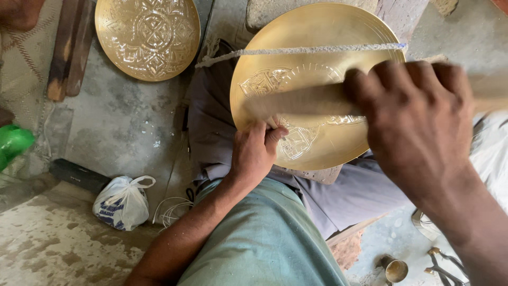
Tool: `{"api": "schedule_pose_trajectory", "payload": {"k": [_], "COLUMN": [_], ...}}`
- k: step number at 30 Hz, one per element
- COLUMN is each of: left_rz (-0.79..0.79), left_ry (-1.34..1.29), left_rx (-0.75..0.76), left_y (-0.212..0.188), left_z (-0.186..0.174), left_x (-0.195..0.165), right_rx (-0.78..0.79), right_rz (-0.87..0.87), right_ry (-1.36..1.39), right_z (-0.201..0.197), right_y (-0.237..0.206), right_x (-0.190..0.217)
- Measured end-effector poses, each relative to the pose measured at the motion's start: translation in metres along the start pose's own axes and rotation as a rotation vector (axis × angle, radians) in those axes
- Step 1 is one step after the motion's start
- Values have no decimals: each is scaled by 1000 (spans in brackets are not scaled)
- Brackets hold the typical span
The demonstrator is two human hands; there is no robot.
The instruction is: The person sits on the floor with a brass plate held on their lap by a rope. They hold a punch against the plate's embossed pattern and repeatedly strike it with a wooden mallet to chase the design, at one point pausing to work on a small punch tool, then untie and remove the rope from the plate.
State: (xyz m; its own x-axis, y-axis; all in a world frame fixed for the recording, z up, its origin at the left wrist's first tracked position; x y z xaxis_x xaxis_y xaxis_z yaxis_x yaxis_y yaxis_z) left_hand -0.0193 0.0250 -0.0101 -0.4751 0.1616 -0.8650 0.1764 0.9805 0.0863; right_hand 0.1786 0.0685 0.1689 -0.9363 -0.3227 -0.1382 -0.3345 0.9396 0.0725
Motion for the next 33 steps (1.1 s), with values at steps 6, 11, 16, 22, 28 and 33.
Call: {"api": "schedule_pose_trajectory", "payload": {"k": [6,11,16,22,28,33], "left_rz": [-60,12,12,-19,-25,-96], "left_ry": [-163,20,-96,-28,37,91], "left_rx": [37,34,47,69,94,106], "left_y": [-3,-5,-6,-3,-2,-3], "left_z": [0,1,0,-2,0,2], "left_x": [-1,-3,-7,-12,-9,-5], "right_rx": [53,-101,29,-46,17,65], "right_rz": [50,-135,19,-70,-9,95], "right_ry": [193,-165,37,-145,-20,45], "right_z": [-1,-5,-1,-2,-1,4], "right_y": [-3,-5,-10,-17,-10,-11], "right_x": [-5,-3,-6,-11,-9,-9]}}
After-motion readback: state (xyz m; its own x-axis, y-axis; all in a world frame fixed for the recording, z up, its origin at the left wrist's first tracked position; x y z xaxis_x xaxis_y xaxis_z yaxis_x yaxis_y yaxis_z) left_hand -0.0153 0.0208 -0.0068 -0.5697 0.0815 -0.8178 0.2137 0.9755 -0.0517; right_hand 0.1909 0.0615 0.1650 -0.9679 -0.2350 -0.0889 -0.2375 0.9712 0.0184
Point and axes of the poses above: each hand's wrist, its own y-axis towards the middle knuckle, its own z-axis out of the palm, x = y × z, the point moved 1 cm from there along y, towards the middle knuckle, and after that the axes turned 1 degree about z, right-handed, at the moved point
